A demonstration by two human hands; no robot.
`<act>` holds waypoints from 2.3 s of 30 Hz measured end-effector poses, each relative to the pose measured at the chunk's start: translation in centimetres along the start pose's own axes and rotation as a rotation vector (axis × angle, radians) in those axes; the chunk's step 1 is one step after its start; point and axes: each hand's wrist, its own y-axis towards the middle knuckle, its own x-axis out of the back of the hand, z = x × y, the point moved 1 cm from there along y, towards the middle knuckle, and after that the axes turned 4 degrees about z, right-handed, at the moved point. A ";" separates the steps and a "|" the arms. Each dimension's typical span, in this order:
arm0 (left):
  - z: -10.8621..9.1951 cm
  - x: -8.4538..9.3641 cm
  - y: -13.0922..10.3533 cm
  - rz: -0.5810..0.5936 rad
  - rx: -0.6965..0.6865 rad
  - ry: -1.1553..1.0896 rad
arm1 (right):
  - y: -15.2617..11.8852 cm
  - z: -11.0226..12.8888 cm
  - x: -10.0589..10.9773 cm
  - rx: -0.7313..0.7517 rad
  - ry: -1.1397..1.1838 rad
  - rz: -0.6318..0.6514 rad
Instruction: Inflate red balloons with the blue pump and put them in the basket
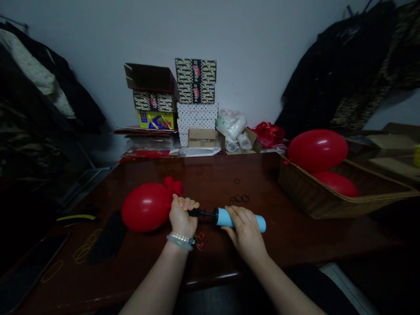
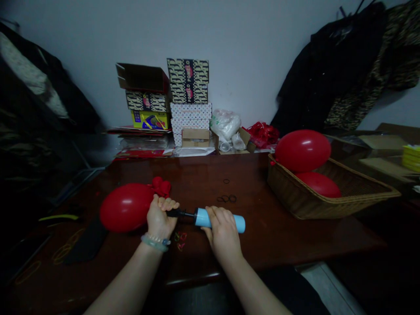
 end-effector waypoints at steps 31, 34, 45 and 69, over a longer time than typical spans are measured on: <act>-4.3 0.3 1.8 -0.052 -0.124 0.045 | 0.5 -3.3 1.0 0.005 -0.086 0.076; -3.8 0.3 1.7 -0.033 -0.115 0.038 | 0.3 -2.9 0.9 -0.025 -0.112 0.054; 0.5 0.0 -0.3 -0.001 -0.025 0.051 | -0.3 0.2 0.0 -0.037 -0.022 0.020; -3.8 0.3 1.7 -0.048 -0.105 0.040 | 0.7 -2.3 1.4 -0.028 -0.116 0.064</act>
